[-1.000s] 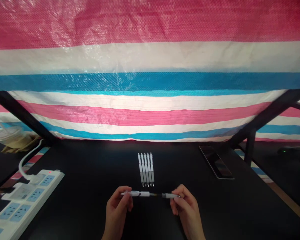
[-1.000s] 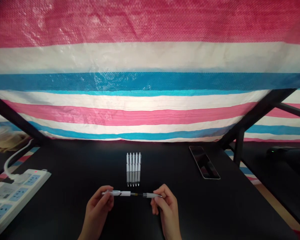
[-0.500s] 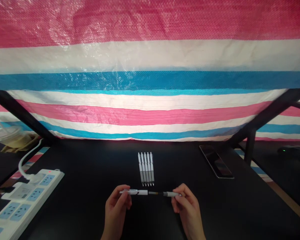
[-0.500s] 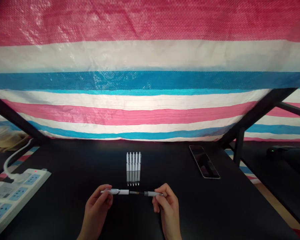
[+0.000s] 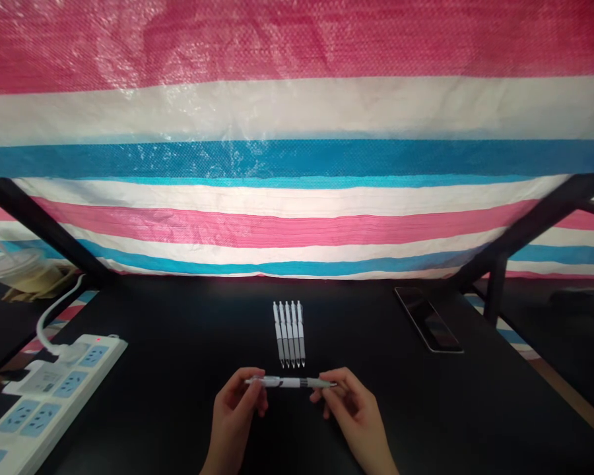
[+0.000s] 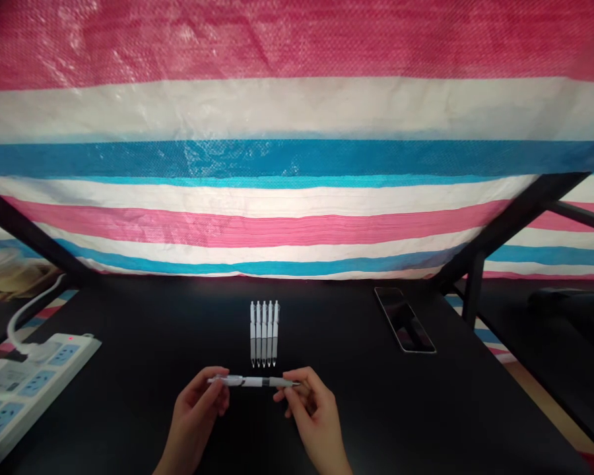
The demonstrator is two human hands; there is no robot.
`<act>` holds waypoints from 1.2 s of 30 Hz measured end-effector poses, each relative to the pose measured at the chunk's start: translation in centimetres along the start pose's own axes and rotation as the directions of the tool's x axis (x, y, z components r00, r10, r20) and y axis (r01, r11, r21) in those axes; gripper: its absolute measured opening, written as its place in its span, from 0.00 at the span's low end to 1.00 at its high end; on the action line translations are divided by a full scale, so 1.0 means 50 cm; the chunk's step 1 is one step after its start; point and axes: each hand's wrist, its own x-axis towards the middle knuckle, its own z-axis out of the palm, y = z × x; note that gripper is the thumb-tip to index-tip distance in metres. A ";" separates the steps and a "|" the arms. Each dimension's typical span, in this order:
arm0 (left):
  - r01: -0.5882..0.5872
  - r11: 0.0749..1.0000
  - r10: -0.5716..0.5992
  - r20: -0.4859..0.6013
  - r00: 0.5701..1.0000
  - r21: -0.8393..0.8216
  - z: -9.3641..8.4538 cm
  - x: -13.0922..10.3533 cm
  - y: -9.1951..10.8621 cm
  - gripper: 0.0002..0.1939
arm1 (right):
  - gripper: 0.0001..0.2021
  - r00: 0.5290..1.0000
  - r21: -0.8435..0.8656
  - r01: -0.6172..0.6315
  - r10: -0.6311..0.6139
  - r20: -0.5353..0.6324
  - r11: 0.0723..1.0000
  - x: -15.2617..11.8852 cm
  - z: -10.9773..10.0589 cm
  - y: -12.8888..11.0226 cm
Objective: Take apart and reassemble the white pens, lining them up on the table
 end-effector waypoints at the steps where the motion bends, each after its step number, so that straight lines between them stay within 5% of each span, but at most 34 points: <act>1: 0.000 1.000 0.000 -0.009 1.000 -0.003 0.000 0.000 0.001 0.17 | 0.16 1.000 -0.023 -0.003 0.002 -0.010 1.000 0.000 0.000 0.002; 12: -0.010 1.000 0.010 0.000 1.000 -0.027 -0.006 0.000 0.000 0.17 | 0.16 1.000 -0.232 0.020 -0.018 0.010 0.972 0.000 0.002 -0.004; 15: -0.023 0.999 0.024 0.028 0.999 -0.030 -0.009 -0.001 -0.004 0.16 | 0.22 0.997 -0.310 0.066 -0.053 0.050 0.948 -0.002 -0.001 -0.010; 21: -0.016 0.998 0.016 0.003 1.000 -0.056 -0.015 0.003 -0.008 0.15 | 0.18 0.997 -0.120 0.003 0.007 0.082 0.993 -0.003 0.003 -0.002; 26: -0.013 0.996 0.015 0.014 1.000 -0.088 -0.018 0.006 -0.012 0.15 | 0.17 0.991 -0.342 0.075 -0.034 0.126 0.937 -0.001 0.004 -0.010; 32: -0.005 0.994 0.007 0.012 1.000 -0.106 -0.020 0.007 -0.015 0.14 | 0.18 0.994 -0.248 0.028 0.000 0.113 0.968 -0.002 0.007 -0.011; 36: -0.001 0.994 0.002 0.013 1.000 -0.108 -0.021 0.008 -0.015 0.14 | 0.18 0.984 -0.331 0.080 -0.020 0.178 0.940 -0.001 0.007 -0.018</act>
